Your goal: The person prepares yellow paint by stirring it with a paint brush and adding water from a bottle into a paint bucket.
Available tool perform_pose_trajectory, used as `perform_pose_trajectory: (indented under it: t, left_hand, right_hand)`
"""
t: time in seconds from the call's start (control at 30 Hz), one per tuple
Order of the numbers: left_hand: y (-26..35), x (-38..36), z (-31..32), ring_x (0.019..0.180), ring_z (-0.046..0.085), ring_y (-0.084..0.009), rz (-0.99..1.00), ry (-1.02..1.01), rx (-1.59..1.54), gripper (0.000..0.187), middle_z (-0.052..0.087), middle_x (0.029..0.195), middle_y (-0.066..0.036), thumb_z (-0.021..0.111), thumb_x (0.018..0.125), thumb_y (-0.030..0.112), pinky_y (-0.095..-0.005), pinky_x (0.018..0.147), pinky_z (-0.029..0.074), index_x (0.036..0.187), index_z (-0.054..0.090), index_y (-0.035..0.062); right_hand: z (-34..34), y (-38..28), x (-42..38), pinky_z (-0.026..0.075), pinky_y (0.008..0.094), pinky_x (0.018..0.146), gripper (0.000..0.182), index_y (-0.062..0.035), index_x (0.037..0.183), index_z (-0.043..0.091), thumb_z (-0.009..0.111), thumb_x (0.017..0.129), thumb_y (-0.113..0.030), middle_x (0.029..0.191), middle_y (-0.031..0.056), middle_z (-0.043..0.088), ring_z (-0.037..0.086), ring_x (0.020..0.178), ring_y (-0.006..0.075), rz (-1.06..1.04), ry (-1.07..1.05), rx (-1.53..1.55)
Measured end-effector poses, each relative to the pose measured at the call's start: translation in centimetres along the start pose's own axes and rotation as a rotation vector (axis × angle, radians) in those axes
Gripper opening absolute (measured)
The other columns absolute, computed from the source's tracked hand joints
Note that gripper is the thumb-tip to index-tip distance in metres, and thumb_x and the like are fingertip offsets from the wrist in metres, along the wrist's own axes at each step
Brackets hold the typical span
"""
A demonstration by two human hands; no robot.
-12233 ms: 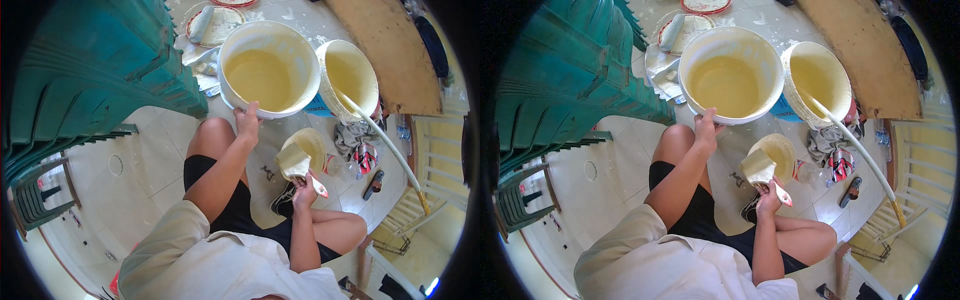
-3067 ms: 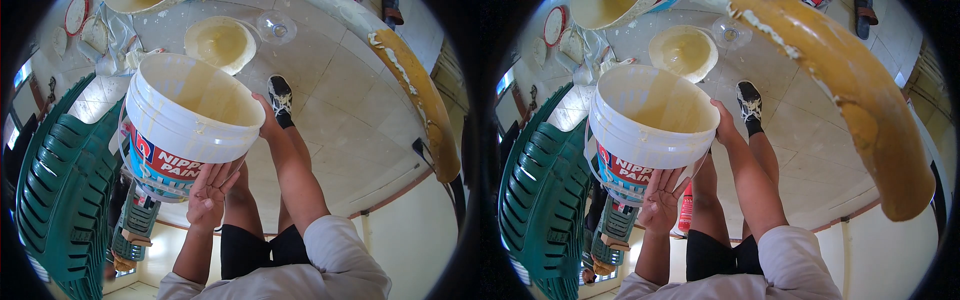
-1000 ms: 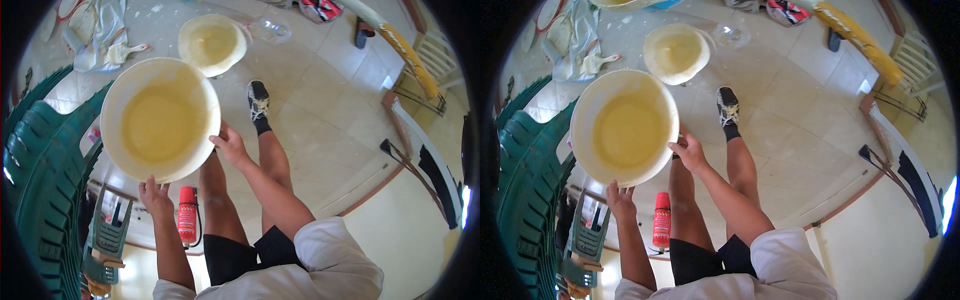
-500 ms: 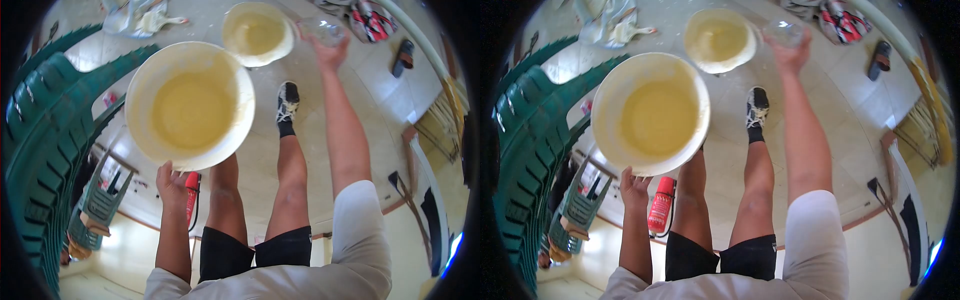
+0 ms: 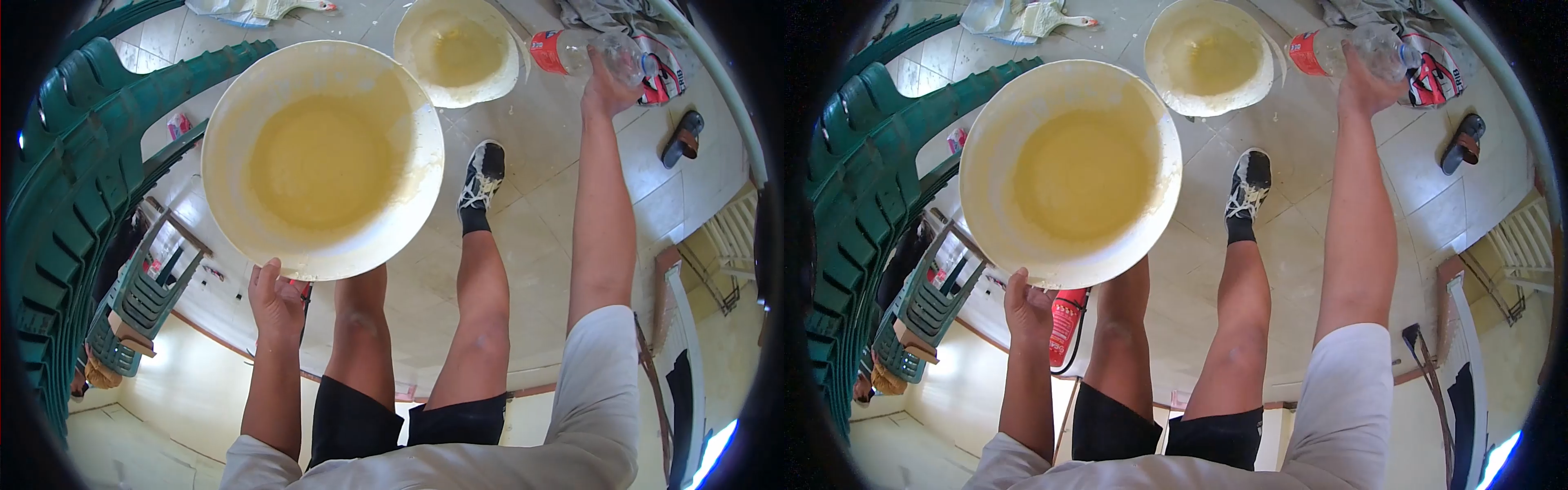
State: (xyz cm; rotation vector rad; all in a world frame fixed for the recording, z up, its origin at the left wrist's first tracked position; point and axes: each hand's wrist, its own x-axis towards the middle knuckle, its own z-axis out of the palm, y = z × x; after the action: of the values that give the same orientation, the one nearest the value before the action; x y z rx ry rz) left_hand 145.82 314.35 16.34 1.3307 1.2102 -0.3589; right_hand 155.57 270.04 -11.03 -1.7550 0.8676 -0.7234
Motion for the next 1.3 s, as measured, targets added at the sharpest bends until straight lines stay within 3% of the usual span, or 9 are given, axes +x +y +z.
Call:
perform_pose_trajectory:
  t: [0.27,0.37,0.47,0.6,0.83,0.9,1.0,1.2,1.3]
  left_hand:
    - [-0.3,-0.4,0.2,0.111,0.048,-0.0262,0.011,0.012,-0.029,0.044,0.050,0.117,-0.012,0.054,0.080,0.021,-0.0442,0.091,0.043,0.117,0.042,-0.0001]
    - [-0.6,-0.5,-0.3,0.110,0.049,-0.0260,0.010,0.033,-0.026,0.042,0.050,0.117,-0.012,0.054,0.080,0.022,-0.0445,0.090,0.043,0.115,0.044,0.0003]
    - [-0.7,-1.1,-0.2,0.108,0.049,-0.0263,0.016,0.044,-0.019,0.040,0.050,0.116,-0.012,0.054,0.081,0.021,-0.0442,0.090,0.043,0.113,0.045,0.0006]
    - [-1.2,-1.2,-0.5,0.108,0.050,-0.0264,-0.011,0.072,-0.037,0.037,0.051,0.114,-0.011,0.054,0.081,0.021,-0.0437,0.089,0.044,0.112,0.046,0.0004]
    - [-1.3,-0.5,-1.6,0.101,0.052,-0.0269,-0.010,0.099,-0.018,0.032,0.052,0.107,-0.013,0.058,0.079,0.018,-0.0435,0.084,0.046,0.103,0.046,0.0018]
    - [-1.3,-0.4,-1.7,0.097,0.053,-0.0247,0.005,0.090,-0.008,0.032,0.052,0.103,-0.012,0.060,0.078,0.017,-0.0423,0.082,0.047,0.101,0.044,0.0023]
    - [-1.0,-0.5,-2.0,0.095,0.054,-0.0225,0.050,0.069,-0.004,0.031,0.052,0.103,-0.012,0.059,0.078,0.015,-0.0423,0.081,0.047,0.102,0.044,0.0012]
    - [-1.1,0.2,-2.6,0.095,0.054,-0.0195,0.104,0.073,0.013,0.036,0.051,0.103,-0.013,0.059,0.078,0.007,-0.0399,0.082,0.047,0.109,0.042,-0.0027]
    - [-1.0,0.2,-2.2,0.096,0.054,-0.0189,0.128,0.096,0.048,0.039,0.050,0.106,-0.013,0.059,0.078,0.003,-0.0363,0.082,0.048,0.111,0.040,-0.0042]
  right_hand:
    - [-7.7,-3.2,0.3,0.046,0.0345,0.086,0.085,0.0024,0.117,0.032,0.085,0.051,-0.009,0.113,0.0168,0.049,0.052,0.102,0.0251,-0.402,-0.239,-0.192]
    - [-9.6,-8.6,-1.5,0.039,0.0443,0.095,0.092,-0.0063,0.129,0.021,0.077,0.057,0.003,0.122,0.0166,0.045,0.049,0.110,0.0291,-0.519,-0.357,-0.116]
    - [-9.9,-11.4,-5.1,0.043,0.0417,0.090,0.104,-0.0068,0.135,0.010,0.080,0.058,-0.011,0.127,0.0173,0.035,0.042,0.114,0.0290,-0.428,-0.246,0.216]
    - [-10.0,-15.0,-7.3,0.041,0.0434,0.092,0.114,-0.0091,0.137,0.000,0.080,0.056,-0.016,0.127,0.0172,0.032,0.039,0.117,0.0290,-0.297,-0.324,0.136]
    - [-5.2,-18.5,-11.7,0.045,0.0387,0.086,0.100,-0.0051,0.131,0.021,0.081,0.052,-0.021,0.114,0.0147,0.046,0.052,0.101,0.0266,-0.166,-0.822,0.512]
    - [-4.8,-19.4,-12.9,0.048,0.0344,0.078,0.087,-0.0029,0.121,0.037,0.081,0.048,-0.023,0.104,0.0120,0.054,0.056,0.093,0.0213,0.040,-1.028,0.406]
    - [-3.9,-20.5,-13.5,0.048,0.0313,0.073,0.078,-0.0050,0.113,0.047,0.080,0.045,-0.025,0.098,0.0109,0.057,0.058,0.087,0.0181,-0.022,-1.255,0.277]
    - [-4.6,-19.2,-14.3,0.047,0.0337,0.076,0.075,-0.0090,0.112,0.049,0.079,0.045,-0.026,0.098,0.0109,0.060,0.060,0.082,0.0265,0.069,-1.515,-0.137]
    - [-4.6,-18.6,-13.8,0.046,0.0294,0.075,0.074,-0.0067,0.111,0.048,0.077,0.045,-0.025,0.092,0.0099,0.059,0.059,0.080,0.0207,0.064,-1.567,-0.294]
